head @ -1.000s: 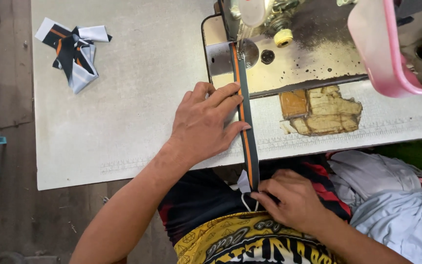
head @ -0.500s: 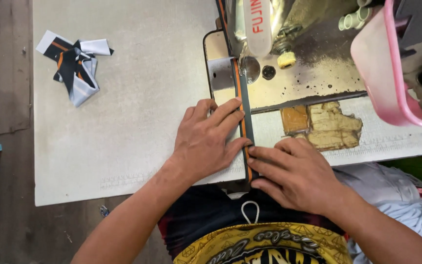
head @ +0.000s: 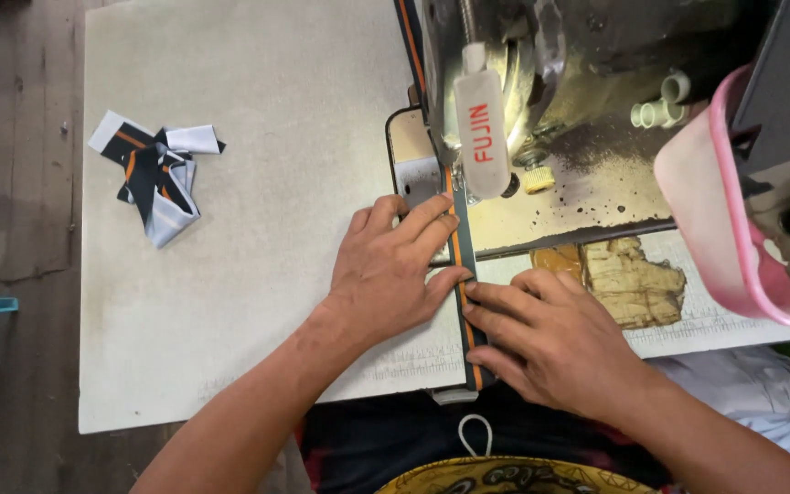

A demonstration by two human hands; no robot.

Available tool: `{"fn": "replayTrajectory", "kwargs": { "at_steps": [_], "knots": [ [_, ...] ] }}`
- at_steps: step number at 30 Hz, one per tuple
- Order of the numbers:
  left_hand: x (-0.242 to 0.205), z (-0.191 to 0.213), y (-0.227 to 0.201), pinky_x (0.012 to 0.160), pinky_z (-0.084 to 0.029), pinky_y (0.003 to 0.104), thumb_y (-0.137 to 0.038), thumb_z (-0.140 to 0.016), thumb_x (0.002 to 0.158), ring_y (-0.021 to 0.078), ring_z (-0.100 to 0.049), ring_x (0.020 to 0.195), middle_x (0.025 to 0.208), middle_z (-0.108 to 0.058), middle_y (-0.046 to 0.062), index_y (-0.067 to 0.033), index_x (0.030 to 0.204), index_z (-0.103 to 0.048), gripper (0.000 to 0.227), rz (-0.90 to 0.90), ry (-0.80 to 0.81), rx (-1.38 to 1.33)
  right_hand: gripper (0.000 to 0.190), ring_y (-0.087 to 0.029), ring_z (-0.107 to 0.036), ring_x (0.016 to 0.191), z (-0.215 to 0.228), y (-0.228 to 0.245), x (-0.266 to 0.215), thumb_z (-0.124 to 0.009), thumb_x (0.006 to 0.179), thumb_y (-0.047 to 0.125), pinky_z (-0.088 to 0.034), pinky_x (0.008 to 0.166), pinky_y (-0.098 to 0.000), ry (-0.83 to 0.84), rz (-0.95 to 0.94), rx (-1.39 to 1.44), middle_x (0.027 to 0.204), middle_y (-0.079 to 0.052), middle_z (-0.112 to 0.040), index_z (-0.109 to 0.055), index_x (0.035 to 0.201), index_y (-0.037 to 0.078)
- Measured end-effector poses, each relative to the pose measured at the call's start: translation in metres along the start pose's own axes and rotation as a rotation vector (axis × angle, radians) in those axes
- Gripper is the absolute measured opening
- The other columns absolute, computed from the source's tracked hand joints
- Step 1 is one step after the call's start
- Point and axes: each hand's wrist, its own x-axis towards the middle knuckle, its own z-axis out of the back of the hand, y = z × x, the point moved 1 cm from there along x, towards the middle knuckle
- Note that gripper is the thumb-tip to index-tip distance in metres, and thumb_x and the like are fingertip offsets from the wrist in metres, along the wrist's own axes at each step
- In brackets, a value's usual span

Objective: Sewing fabric strips together or adding borders using an industrial sewing machine.

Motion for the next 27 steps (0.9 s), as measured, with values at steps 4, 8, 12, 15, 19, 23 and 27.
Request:
{"fn": "replayTrajectory", "kwargs": {
  "at_steps": [4, 8, 12, 15, 19, 23, 27],
  "knots": [
    [0.010, -0.006, 0.011, 0.077, -0.045, 0.043, -0.051, -0.074, 0.084, 0.0298, -0.054, 0.097, 0.134, -0.064, -0.002, -0.0122, 0.122, -0.070, 0.055, 0.001, 0.010, 0.025, 0.039, -0.027, -0.056, 0.096, -0.001, -0.008, 0.009, -0.070, 0.091, 0.042, -0.045, 0.077, -0.0413, 0.008, -0.006, -0.060, 0.125, 0.000, -0.067, -0.070, 0.116, 0.012],
    [0.021, -0.009, 0.025, 0.080, -0.044, 0.046, -0.051, -0.069, 0.087, 0.0298, -0.053, 0.099, 0.134, -0.064, -0.004, -0.0141, 0.122, -0.068, 0.051, 0.029, 0.054, -0.017, 0.042, -0.027, -0.057, 0.100, -0.003, -0.018, 0.020, -0.076, 0.087, 0.043, -0.046, 0.084, -0.0418, -0.013, 0.041, -0.120, 0.123, -0.001, -0.067, -0.071, 0.114, 0.011],
    [0.030, -0.014, 0.037, 0.080, -0.043, 0.047, -0.051, -0.069, 0.087, 0.0313, -0.051, 0.099, 0.132, -0.063, -0.006, -0.0160, 0.124, -0.067, 0.051, 0.055, 0.081, -0.037, 0.039, -0.026, -0.056, 0.099, -0.005, -0.028, 0.029, -0.073, 0.088, 0.045, -0.046, 0.084, -0.0430, -0.014, 0.049, -0.167, 0.122, 0.001, -0.067, -0.068, 0.114, 0.015],
    [0.039, -0.017, 0.046, 0.083, -0.042, 0.047, -0.051, -0.068, 0.086, 0.0309, -0.051, 0.102, 0.132, -0.063, -0.006, -0.0168, 0.121, -0.067, 0.049, 0.075, 0.099, -0.070, 0.042, -0.025, -0.057, 0.099, -0.005, -0.035, 0.038, -0.073, 0.087, 0.045, -0.045, 0.085, -0.0431, 0.007, 0.030, -0.170, 0.124, 0.003, -0.066, -0.067, 0.118, 0.015],
    [0.041, -0.024, 0.051, 0.083, -0.043, 0.047, -0.051, -0.067, 0.086, 0.0317, -0.051, 0.105, 0.135, -0.063, -0.005, -0.0171, 0.119, -0.068, 0.047, 0.082, 0.067, -0.055, 0.042, -0.024, -0.057, 0.101, -0.012, -0.040, 0.037, -0.075, 0.086, 0.045, -0.047, 0.083, -0.0436, -0.061, 0.003, -0.209, 0.125, 0.005, -0.069, -0.070, 0.117, 0.016],
    [0.043, -0.031, 0.057, 0.086, -0.043, 0.048, -0.050, -0.069, 0.086, 0.0329, -0.052, 0.107, 0.137, -0.062, -0.004, -0.0163, 0.119, -0.069, 0.047, 0.079, -0.008, -0.073, 0.040, -0.024, -0.058, 0.104, -0.015, -0.042, 0.037, -0.073, 0.088, 0.044, -0.046, 0.085, -0.0435, -0.116, -0.028, -0.219, 0.126, 0.006, -0.069, -0.071, 0.116, 0.017],
    [0.038, -0.045, 0.070, 0.095, -0.045, 0.046, -0.062, -0.061, 0.092, 0.0286, -0.055, 0.114, 0.125, -0.066, -0.001, -0.0207, 0.115, -0.070, 0.048, 0.056, -0.116, -0.103, 0.034, -0.023, -0.061, 0.105, -0.026, -0.046, 0.029, -0.058, 0.098, 0.048, -0.045, 0.090, -0.0431, -0.219, -0.035, -0.247, 0.122, 0.003, -0.067, -0.068, 0.115, 0.021]
  ]
}}
